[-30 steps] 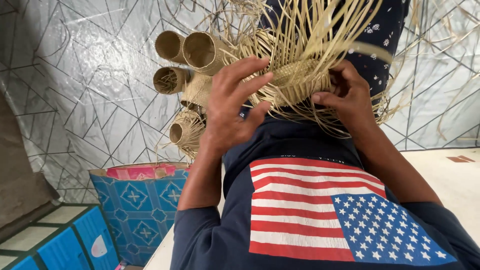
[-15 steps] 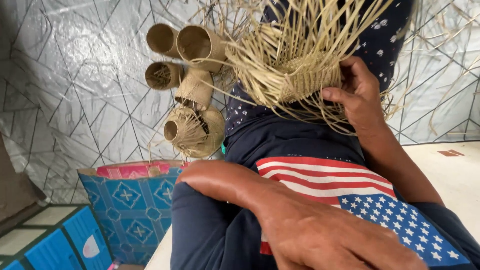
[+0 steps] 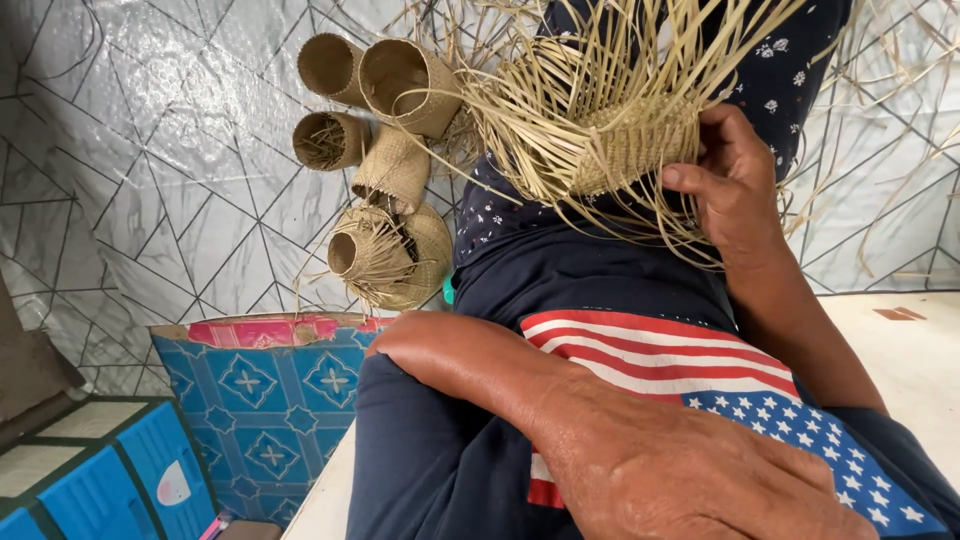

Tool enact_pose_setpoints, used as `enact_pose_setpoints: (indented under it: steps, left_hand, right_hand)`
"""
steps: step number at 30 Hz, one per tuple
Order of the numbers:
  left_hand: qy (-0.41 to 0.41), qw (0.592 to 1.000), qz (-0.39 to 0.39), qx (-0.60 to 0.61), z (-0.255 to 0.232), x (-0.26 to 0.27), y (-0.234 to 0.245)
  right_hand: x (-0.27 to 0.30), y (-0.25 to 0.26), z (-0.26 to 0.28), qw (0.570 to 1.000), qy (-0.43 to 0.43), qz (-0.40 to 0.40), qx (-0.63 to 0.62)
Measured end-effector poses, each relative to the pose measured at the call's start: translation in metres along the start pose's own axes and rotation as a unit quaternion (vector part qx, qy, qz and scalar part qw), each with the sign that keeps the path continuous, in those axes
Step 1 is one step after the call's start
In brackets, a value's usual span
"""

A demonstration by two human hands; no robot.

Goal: Weaving the body of a basket using dried plant fibers by interlacing strands.

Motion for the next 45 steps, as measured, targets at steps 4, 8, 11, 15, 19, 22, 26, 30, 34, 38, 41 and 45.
enact_pose_setpoints:
  steps: [4, 8, 11, 15, 19, 22, 26, 30, 34, 38, 41, 45]
  left_hand:
    - [0.004, 1.000, 0.013, -0.027, -0.003, -0.001, -0.003]
    - [0.007, 0.998, 0.028, -0.059, -0.005, -0.003, -0.002]
    - [0.009, 0.996, 0.039, -0.077, -0.008, -0.003, -0.002]
    - [0.109, 0.947, -0.145, -0.264, 0.004, 0.010, 0.062]
    - [0.232, 0.838, -0.218, -0.443, 0.055, 0.045, 0.116]
    - [0.284, 0.785, -0.218, -0.506, 0.094, 0.066, 0.126]
    - [0.272, 0.815, -0.207, -0.468, 0.098, 0.060, 0.120]
    - [0.258, 0.824, -0.241, -0.443, 0.095, 0.062, 0.123]
    - [0.258, 0.839, -0.233, -0.419, 0.090, 0.056, 0.120]
    - [0.272, 0.835, -0.210, -0.431, 0.098, 0.055, 0.116]
    - [0.256, 0.850, -0.210, -0.410, 0.113, 0.065, 0.115]
    - [0.253, 0.865, -0.209, -0.380, 0.122, 0.071, 0.117]
  right_hand:
    - [-0.001, 0.007, -0.006, 1.000, -0.007, -0.003, -0.010]
    - [-0.003, 0.004, -0.001, 1.000, -0.023, -0.011, -0.017]
    - [-0.003, 0.008, -0.001, 0.998, -0.056, -0.009, -0.031]
    - [-0.008, 0.005, 0.016, 0.982, -0.070, 0.014, 0.177]
    - [-0.013, 0.021, -0.008, 0.995, -0.089, -0.008, -0.037]
    - [-0.013, 0.022, -0.006, 0.993, -0.113, -0.022, -0.029]
    - [-0.009, 0.023, -0.004, 0.992, -0.121, -0.025, -0.014]
    - [-0.010, 0.023, -0.004, 0.992, -0.117, -0.018, -0.042]
    - [-0.010, 0.023, -0.004, 0.992, -0.123, -0.033, -0.028]
    - [-0.008, 0.024, -0.007, 0.992, -0.123, -0.024, -0.023]
    - [-0.009, 0.027, -0.014, 0.997, -0.070, -0.035, -0.007]
    - [-0.009, 0.030, -0.017, 0.998, -0.035, -0.059, -0.011]
Point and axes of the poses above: each hand's wrist, its own x-axis away from the middle knuckle, its own y-axis out of the back of the hand, z = x × y, the point moved 6 cm from there along -x, towards the middle knuckle, and after that the axes turned 6 degrees about z, right-handed, at the moved point
